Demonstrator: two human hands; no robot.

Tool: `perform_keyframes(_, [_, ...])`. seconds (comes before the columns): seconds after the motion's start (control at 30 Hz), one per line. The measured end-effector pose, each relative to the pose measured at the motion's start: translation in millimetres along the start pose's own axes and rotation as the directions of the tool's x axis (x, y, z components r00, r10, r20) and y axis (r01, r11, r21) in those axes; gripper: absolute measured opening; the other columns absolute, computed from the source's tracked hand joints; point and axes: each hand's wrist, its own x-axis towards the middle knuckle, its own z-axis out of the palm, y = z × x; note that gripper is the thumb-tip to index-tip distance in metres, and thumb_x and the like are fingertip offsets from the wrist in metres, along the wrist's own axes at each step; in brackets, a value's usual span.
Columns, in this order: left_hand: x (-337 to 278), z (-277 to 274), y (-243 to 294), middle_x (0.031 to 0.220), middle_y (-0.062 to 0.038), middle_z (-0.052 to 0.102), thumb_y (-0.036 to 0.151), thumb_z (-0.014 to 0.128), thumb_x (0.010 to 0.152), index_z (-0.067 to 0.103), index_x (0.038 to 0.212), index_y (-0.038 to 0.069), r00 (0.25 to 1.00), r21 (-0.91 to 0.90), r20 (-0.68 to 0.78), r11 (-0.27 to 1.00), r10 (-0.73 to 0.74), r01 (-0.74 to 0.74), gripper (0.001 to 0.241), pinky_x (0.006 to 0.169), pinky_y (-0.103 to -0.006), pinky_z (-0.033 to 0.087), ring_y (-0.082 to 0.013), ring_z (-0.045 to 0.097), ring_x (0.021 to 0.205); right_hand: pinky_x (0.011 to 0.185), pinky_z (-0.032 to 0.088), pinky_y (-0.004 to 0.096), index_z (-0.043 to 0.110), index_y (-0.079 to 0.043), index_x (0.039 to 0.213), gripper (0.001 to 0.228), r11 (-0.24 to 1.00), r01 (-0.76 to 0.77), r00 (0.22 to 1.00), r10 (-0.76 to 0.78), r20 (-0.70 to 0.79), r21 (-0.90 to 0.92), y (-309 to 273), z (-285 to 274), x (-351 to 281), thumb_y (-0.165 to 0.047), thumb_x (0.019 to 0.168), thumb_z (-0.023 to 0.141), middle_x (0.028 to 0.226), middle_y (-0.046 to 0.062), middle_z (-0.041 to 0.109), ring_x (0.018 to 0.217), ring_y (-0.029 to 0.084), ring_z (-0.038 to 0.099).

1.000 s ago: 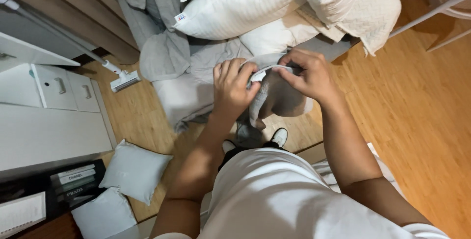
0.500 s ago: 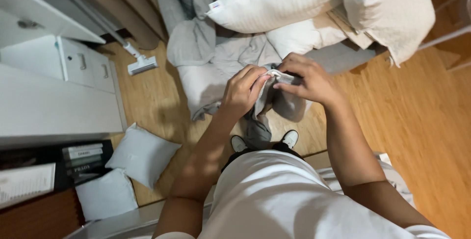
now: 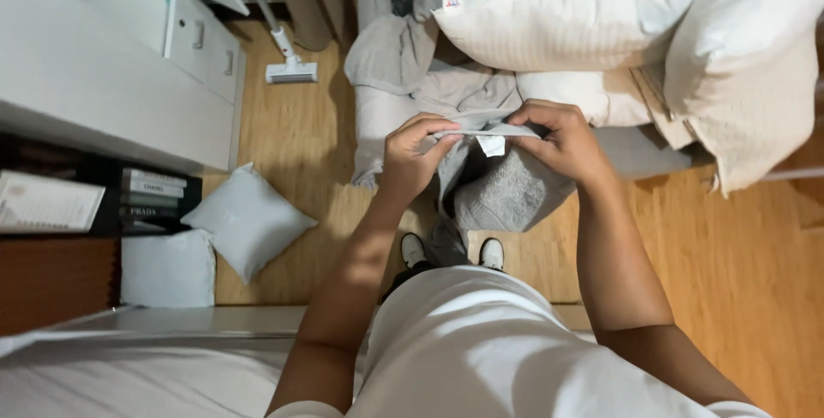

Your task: The person picks up a gray towel from a sofa, shakes it out, and folds it into a neat rectangle. They place the folded towel on a bed next to other linens, then return to the sofa to pick up and fold a second gray towel.

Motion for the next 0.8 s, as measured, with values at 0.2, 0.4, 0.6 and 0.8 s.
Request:
perform_keyframes(0.2, [-5,13,15,0.093,-0.008,0.069,0.008,0.076,0.092,0.076,0.102,0.008,0.984,-0.005,-0.178,1.000,-0.008,0.007,0.010,0.082,-0.0337,0.054,-0.0178,0.065,0.086,0.077,0.052,0.044,0.074,-0.002,0.092,0.016,0.997,0.028,0.987,-0.038,0.155,0.068,-8,-4,4,-0.014,0.085,0.083,0.085,0.017,0.070,0.081,0.036,0.068])
perform_keyframes(0.4, [-8,15,36,0.096,-0.009,0.066,0.014,0.071,0.098,0.073,0.104,0.005,0.952,0.077,-0.304,0.997,0.031,-0.008,0.011,0.085,-0.0353,0.051,-0.0195,0.062,0.090,0.080,0.051,0.054,0.074,0.000,0.079,0.016,0.994,-0.060,0.910,0.093,0.403,-0.094,50,1,-15,-0.014,0.075,0.081,0.075,0.023,0.070,0.084,0.047,0.067])
perform_keyframes(0.6, [-24,0,31,0.099,-0.007,0.060,0.011,0.067,0.098,0.068,0.107,0.005,0.870,0.065,-0.490,0.993,-0.053,0.096,0.011,0.090,-0.0330,0.046,-0.0157,0.054,0.093,0.093,0.051,0.053,0.077,-0.005,0.095,0.025,0.980,-0.145,0.895,0.189,0.403,-0.138,90,-14,-21,-0.018,0.075,0.081,0.092,0.024,0.073,0.101,0.048,0.068])
perform_keyframes(0.8, [-40,2,32,0.093,-0.002,0.059,0.011,0.065,0.098,0.067,0.110,0.006,0.792,0.082,-0.604,0.981,-0.090,0.174,0.013,0.086,-0.0287,0.046,-0.0109,0.052,0.089,0.084,0.051,0.053,0.077,-0.004,0.099,0.026,0.961,-0.183,0.927,0.239,0.289,-0.208,94,-67,-25,-0.018,0.078,0.081,0.092,0.025,0.072,0.092,0.048,0.068])
